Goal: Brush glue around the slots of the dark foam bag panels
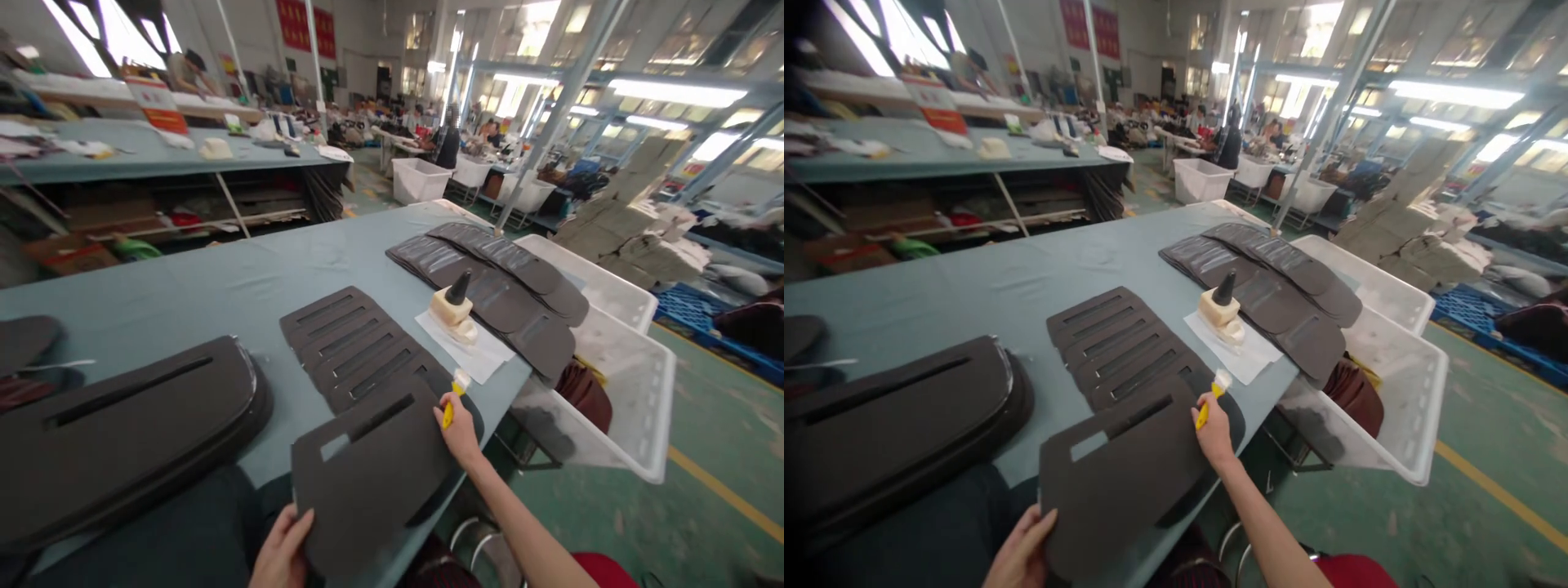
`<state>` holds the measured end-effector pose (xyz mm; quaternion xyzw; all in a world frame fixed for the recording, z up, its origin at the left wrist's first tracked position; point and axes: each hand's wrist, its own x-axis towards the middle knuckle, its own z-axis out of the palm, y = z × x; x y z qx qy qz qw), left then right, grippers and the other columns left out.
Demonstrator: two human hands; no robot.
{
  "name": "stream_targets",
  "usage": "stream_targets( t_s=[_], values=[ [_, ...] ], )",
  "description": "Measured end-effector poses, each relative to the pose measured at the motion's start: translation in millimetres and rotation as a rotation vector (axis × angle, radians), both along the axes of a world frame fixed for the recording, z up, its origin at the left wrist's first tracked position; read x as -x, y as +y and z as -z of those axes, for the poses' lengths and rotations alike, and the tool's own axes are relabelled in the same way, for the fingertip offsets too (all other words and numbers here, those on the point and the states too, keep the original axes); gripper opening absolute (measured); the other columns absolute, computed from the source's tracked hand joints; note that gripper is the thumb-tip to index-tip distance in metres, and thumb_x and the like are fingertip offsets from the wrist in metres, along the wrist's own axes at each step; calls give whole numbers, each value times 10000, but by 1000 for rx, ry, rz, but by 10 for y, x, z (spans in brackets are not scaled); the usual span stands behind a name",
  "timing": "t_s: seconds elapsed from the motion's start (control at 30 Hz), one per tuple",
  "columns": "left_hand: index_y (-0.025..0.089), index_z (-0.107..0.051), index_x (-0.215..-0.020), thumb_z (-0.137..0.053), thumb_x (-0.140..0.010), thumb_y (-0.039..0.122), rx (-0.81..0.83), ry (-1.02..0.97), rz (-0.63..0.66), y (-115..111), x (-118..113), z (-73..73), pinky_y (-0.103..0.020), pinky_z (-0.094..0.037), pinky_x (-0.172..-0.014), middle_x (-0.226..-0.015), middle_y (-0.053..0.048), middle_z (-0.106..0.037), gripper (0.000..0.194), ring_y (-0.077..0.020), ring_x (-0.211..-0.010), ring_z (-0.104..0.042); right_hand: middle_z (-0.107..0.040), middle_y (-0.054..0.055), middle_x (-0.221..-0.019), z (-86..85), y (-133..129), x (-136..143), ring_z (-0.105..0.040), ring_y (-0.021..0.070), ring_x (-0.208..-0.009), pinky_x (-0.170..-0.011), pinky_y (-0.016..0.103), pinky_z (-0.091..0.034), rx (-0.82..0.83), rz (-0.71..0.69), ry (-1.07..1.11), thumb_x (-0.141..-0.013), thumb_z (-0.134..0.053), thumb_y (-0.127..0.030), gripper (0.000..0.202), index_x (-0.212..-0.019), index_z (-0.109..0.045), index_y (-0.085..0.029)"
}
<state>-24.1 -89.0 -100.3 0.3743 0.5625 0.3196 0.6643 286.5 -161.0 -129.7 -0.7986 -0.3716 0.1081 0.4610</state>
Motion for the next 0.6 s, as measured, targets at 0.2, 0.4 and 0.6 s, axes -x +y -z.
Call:
stream_targets(
  t_s=[0.2,0.4,0.6],
  values=[
    [196,-441,-894,-746,-564,481,40,-4,104,-574,-725,683,-328,-515,-697,-720,-12,-667,532,-211,-735,-655,-563,29,-763,414,-325,-842,-516,161,-655,-633,259,-369,176,-35,-267,-827,-405,-286,128,-846,-498,-199],
    [177,-366,-1133,-618,-670,523,-168,357,66,-691,-1059,824,-331,-481,-606,-623,51,-545,630,-206,-620,-620,-577,43,-786,600,-240,-1144,-540,163,-694,-657,254,-380,152,-66,-290,-835,-404,-261,114,-862,-492,-194],
    [183,-281,-1356,-447,-805,510,-346,670,209,-725,-1141,643,-342,-438,-618,-751,2,-574,662,-211,-641,-606,-569,25,-757,663,-191,-1196,-537,159,-668,-620,245,-356,182,-91,-304,-845,-411,-272,115,-854,-499,-200]
  ],
)
